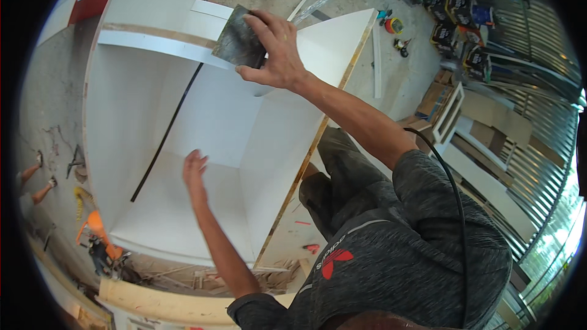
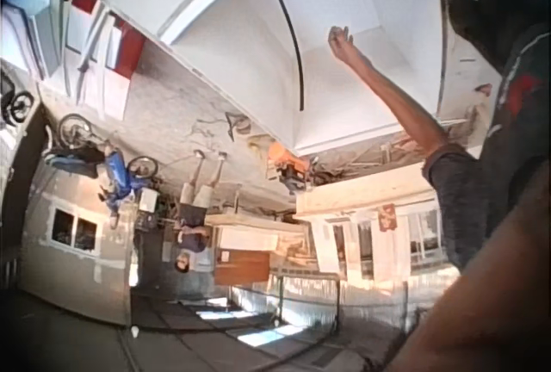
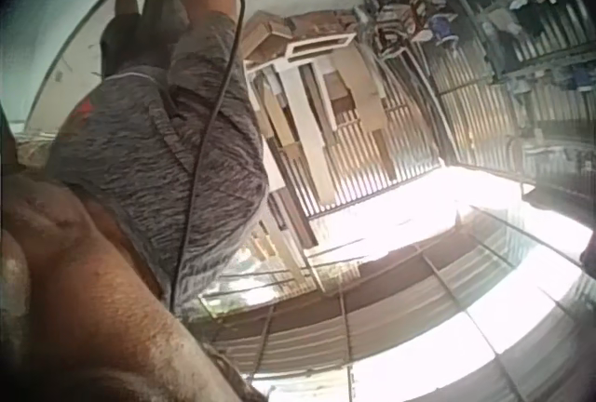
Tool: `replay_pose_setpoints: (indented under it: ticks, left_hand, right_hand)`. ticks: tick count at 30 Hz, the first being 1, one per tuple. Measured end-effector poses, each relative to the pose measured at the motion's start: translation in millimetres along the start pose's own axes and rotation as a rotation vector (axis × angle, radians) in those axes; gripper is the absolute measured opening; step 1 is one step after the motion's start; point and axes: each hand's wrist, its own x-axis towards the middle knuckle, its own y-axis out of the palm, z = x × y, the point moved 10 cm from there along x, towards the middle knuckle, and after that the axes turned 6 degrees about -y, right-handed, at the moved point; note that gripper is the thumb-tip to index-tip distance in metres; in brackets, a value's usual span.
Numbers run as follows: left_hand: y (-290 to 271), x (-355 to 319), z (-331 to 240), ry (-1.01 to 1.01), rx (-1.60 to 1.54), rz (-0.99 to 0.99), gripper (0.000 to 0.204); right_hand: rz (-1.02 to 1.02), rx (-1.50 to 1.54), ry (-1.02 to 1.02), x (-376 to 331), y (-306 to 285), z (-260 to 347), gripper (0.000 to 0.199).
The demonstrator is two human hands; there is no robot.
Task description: Sanding the edges of a white wooden cabinet and applying glue/putty to the seams.
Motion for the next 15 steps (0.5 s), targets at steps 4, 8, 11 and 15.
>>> replay_pose_setpoints:
  ticks: [4,8,11,15]
  left_hand:
    - [69.3,-74.5,-47.5,0.088,0.166,-0.054,0.04]
    - [116.2,-138.4,-120.6,0.353,0.318,-0.19,0.03]
    - [142.3,-173.7,-146.0,0.483,0.314,-0.223,0.026]
    - [207.8,-199.5,-164.3,0.644,0.312,-0.108,0.024]
  right_hand:
    - [-0.057,0.191,0.103,-10.9,6.6,0.4,0.089]
    - [-0.085,0.434,0.134,-18.7,-51.5,-25.5,0.086]
    - [-0.054,0.181,0.162,-56.8,-125.0,-64.2,0.084]
    - [-0.008,0.003,0.338,-114.9,-172.5,-127.2,0.078]
